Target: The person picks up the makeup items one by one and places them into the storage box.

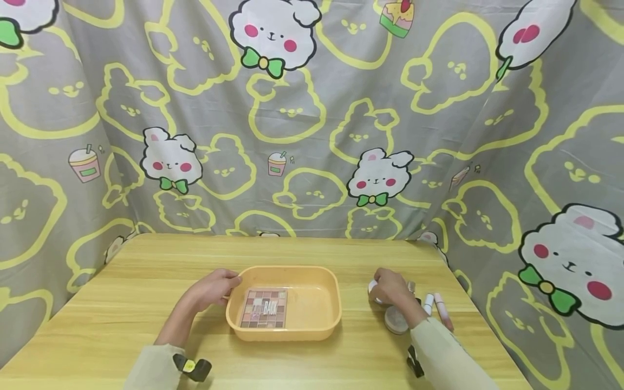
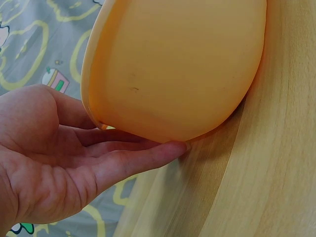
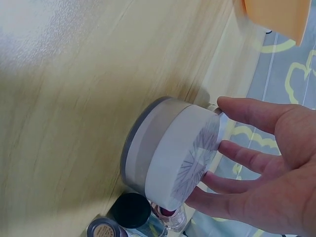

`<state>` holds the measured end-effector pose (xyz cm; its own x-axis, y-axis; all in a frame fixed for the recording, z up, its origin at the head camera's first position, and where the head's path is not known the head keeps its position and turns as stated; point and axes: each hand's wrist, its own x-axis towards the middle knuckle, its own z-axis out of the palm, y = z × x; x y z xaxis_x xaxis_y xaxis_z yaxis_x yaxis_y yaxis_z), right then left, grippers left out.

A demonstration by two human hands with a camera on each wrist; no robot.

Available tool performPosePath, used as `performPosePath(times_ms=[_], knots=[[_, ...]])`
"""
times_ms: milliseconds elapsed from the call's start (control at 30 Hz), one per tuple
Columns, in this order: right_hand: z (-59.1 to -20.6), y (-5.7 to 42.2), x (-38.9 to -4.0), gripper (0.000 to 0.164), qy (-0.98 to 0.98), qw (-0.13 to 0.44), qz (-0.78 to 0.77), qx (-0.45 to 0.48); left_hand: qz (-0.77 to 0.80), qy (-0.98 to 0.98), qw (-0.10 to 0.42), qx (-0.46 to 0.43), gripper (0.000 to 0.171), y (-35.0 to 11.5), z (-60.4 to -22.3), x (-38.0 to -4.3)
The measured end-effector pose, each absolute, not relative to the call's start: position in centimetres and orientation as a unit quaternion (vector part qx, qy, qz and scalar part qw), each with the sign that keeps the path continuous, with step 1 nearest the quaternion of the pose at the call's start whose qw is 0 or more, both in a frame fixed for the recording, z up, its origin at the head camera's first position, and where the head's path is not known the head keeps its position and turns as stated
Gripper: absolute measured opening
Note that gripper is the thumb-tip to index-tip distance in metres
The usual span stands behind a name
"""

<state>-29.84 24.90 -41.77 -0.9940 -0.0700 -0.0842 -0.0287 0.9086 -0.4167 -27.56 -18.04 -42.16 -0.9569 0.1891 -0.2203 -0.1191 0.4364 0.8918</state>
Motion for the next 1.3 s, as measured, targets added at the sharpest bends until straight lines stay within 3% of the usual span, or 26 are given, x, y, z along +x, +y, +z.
performPosePath(times_ms=[1300], knots=[[-42.07,24.94,-29.72,0.051,0.975,0.037,-0.217,-0.027,0.527,0.836,0.149,0.028,0.041,-18.15,-42.05,-27.46]])
